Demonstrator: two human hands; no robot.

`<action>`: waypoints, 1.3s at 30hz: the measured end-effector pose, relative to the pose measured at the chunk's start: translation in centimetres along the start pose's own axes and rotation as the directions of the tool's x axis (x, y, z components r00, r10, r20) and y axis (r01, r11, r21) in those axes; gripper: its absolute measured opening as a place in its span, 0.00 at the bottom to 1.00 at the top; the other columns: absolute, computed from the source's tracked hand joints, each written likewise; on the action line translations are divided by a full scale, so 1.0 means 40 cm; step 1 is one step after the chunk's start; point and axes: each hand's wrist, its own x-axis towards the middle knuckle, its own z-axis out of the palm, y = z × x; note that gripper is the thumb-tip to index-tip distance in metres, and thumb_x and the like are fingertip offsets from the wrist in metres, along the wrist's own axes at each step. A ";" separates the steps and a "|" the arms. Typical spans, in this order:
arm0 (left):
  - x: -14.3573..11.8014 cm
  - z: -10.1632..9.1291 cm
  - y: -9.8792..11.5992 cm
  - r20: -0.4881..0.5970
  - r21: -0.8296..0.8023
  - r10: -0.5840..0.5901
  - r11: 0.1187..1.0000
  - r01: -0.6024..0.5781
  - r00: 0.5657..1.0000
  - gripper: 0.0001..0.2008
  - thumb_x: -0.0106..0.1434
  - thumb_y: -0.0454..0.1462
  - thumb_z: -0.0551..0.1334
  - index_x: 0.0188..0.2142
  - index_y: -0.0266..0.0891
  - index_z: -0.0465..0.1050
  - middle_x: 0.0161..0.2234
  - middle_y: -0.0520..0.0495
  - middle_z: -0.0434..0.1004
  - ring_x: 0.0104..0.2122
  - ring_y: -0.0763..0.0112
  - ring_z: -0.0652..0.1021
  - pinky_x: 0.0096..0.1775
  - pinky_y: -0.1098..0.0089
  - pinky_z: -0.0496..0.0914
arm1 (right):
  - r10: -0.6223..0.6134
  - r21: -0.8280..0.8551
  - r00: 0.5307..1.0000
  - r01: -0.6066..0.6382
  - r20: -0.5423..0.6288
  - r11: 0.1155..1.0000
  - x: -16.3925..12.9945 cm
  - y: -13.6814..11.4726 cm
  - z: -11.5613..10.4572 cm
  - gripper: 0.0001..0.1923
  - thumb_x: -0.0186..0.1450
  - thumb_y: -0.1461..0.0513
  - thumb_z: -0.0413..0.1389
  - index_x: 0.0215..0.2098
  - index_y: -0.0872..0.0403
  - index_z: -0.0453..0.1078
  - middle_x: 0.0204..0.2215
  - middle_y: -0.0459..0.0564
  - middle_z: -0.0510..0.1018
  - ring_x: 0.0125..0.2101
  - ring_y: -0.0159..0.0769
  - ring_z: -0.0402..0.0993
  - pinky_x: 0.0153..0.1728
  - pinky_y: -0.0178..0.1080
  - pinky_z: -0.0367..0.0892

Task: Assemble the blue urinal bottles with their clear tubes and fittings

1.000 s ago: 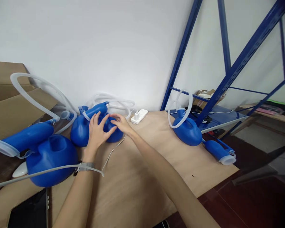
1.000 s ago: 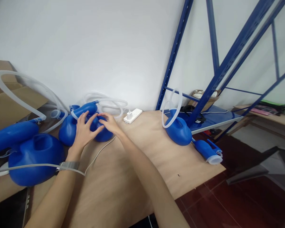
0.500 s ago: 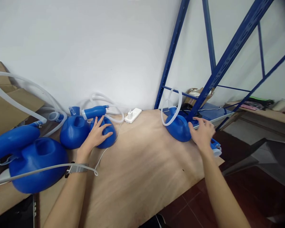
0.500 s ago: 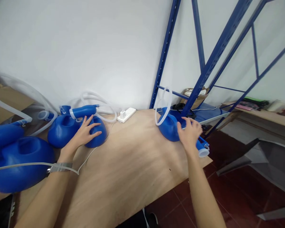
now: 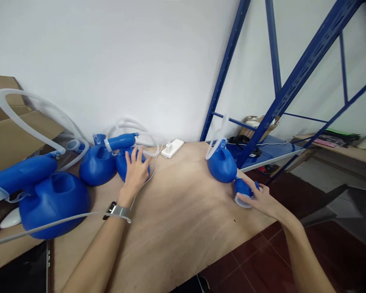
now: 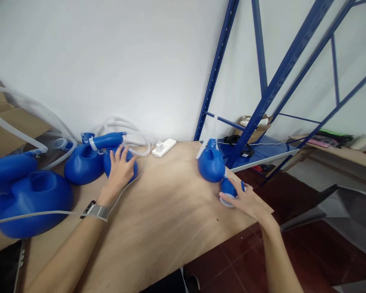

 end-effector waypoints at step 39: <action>-0.169 -0.002 0.250 0.406 -0.877 0.229 0.369 0.307 0.885 0.20 0.72 0.52 0.53 0.37 0.39 0.72 0.67 0.40 0.55 0.70 0.57 0.54 0.69 0.55 0.50 | -0.732 0.138 0.629 0.775 -0.263 0.616 -0.030 -0.344 0.337 0.25 0.57 0.42 0.58 0.33 0.56 0.72 0.54 0.52 0.78 0.51 0.28 0.77 0.45 0.30 0.75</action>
